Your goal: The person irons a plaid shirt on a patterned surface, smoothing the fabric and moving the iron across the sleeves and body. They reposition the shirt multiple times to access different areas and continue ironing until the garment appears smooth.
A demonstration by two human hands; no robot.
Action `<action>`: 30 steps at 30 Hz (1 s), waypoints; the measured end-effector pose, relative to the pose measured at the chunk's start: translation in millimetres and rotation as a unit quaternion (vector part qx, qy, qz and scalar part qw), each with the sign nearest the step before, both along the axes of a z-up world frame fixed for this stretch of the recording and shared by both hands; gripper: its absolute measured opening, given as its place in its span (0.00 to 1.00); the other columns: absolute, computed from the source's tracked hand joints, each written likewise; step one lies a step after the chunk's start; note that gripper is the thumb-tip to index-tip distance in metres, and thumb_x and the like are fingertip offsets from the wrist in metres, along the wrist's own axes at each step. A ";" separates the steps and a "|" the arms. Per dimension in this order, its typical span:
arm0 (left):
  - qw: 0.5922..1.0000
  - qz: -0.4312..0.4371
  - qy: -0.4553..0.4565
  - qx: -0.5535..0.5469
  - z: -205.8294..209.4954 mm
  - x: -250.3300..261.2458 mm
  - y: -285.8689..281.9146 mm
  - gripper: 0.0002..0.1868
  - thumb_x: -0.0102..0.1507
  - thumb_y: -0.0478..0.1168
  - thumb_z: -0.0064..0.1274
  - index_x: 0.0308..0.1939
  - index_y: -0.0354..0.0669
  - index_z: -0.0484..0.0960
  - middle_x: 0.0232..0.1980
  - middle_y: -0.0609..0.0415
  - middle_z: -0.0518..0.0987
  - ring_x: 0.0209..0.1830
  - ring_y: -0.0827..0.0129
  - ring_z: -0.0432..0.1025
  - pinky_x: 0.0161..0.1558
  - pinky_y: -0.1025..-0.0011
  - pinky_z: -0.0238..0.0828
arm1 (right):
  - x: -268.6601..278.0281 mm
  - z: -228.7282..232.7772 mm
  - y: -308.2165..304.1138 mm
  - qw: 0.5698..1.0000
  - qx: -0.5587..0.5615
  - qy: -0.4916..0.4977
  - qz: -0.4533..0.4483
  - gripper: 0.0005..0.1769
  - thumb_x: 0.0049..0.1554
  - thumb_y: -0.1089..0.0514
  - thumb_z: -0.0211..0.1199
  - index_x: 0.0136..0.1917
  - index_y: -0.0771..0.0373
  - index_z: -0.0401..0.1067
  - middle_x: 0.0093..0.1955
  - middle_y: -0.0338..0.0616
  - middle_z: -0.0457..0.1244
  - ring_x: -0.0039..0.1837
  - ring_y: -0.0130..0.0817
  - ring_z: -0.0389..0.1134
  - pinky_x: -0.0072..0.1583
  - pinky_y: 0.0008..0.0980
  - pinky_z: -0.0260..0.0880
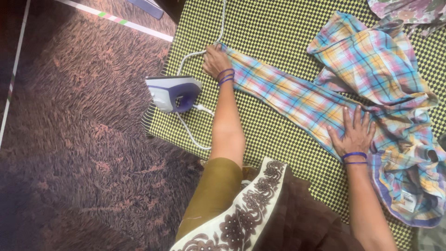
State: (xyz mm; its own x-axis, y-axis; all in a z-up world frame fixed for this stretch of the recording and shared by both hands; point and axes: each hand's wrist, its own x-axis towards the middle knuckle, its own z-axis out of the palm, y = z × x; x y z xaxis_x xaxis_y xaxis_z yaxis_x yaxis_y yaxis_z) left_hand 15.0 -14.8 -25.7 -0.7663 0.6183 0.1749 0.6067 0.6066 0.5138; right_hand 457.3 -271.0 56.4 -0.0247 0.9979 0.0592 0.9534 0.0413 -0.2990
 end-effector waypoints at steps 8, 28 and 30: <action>0.993 -0.086 0.081 -0.023 12.7 0.4 -1.3 0.14 0.70 0.54 0.45 0.48 0.51 0.74 0.48 0.59 0.80 0.53 0.65 0.73 0.56 0.57 0.63 | 0.4 -1.8 2.8 1.000 -0.007 0.001 -0.016 0.51 0.58 0.25 0.52 0.86 0.48 0.51 0.88 0.56 0.41 0.85 0.62 0.41 0.80 0.65 0.33; 0.791 -0.599 0.108 -0.062 55.7 189.8 -169.3 0.39 0.63 0.61 0.45 0.74 0.47 0.65 0.78 0.53 0.60 0.75 0.60 0.56 0.61 0.42 0.56 | -3.7 -6.0 -1.4 0.999 -0.027 -0.011 -0.024 0.54 0.57 0.21 0.46 0.86 0.50 0.46 0.88 0.57 0.37 0.86 0.63 0.36 0.79 0.68 0.27; 0.846 -0.531 0.039 -0.020 59.7 143.7 -164.3 0.39 0.61 0.64 0.48 0.73 0.52 0.70 0.80 0.52 0.62 0.81 0.60 0.55 0.76 0.51 0.50 | -3.4 -3.2 -3.2 0.999 -0.044 -0.009 -0.027 0.55 0.56 0.21 0.46 0.86 0.50 0.45 0.88 0.56 0.35 0.86 0.62 0.34 0.79 0.68 0.26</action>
